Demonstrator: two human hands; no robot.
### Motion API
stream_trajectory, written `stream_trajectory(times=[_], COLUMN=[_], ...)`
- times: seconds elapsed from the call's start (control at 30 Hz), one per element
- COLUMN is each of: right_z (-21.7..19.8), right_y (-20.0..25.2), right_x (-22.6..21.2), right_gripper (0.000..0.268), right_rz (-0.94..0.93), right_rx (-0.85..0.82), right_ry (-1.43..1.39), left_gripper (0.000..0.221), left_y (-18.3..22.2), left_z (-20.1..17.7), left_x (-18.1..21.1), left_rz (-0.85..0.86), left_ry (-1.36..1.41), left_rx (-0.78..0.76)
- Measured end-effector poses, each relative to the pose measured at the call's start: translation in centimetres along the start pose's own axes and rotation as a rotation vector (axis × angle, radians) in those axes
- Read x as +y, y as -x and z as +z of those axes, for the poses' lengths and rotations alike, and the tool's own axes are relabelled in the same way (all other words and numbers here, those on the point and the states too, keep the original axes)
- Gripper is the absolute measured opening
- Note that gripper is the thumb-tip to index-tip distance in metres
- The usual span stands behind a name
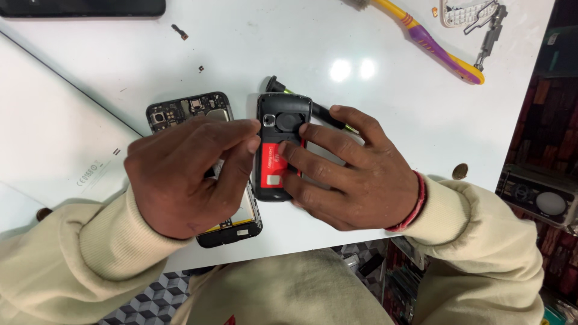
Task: The person disassembles a feature phone, removes the battery, and uses a screwdriver to adjust internal components. They then reassemble the phone, insert the battery, and test the keypad. Finally, they handle a white Samsung smartphone, removing its back cover.
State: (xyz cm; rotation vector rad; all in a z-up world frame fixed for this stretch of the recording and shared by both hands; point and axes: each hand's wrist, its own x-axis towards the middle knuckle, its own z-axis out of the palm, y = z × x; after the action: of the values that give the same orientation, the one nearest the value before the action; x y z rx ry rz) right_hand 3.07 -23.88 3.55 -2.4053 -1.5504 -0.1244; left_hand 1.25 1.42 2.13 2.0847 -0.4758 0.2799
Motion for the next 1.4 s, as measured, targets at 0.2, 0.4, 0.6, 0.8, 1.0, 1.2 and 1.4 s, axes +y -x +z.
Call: stream_trajectory(times=[0.2,0.4,0.6,0.8,1.0,1.2,1.4], right_z=[-0.6,-0.6,-0.7,-0.4,-0.8,-0.5,-0.5], right_y=[-0.3,-0.6,-0.6,-0.4,-0.2,0.3,0.0], right_x=[0.3,0.4,0.0,-0.1,0.5,0.7,0.9], right_gripper=[0.014,0.03,0.034,0.023,0.038,0.046,0.052], right_rz=[-0.076,-0.1,-0.126,-0.087,-0.037,0.018,-0.039], right_rx=[-0.028,0.013,-0.039,0.001,0.058,0.239,0.398], right_ry=[-0.117,-0.136,-0.115,-0.049,-0.078,-0.012,0.074], left_gripper=[0.01,0.01,0.015,0.018,0.018,0.019,0.022], left_y=[-0.1,0.0,0.0,-1.4,-3.6,-3.1,-2.1], left_z=[-0.2,-0.9,-0.8,-2.8,-4.6,-5.5,-3.5], left_x=[-0.3,-0.1,-1.4,-3.9,-5.8,-4.4,-0.7], left_rz=[-0.134,-0.049,0.188,0.248,0.162,0.2,0.527], left_ry=[0.079,0.148,0.084,-0.094,-0.228,-0.293,-0.395], left_rx=[-0.005,0.037,0.087,0.076,-0.053,-0.073,0.02])
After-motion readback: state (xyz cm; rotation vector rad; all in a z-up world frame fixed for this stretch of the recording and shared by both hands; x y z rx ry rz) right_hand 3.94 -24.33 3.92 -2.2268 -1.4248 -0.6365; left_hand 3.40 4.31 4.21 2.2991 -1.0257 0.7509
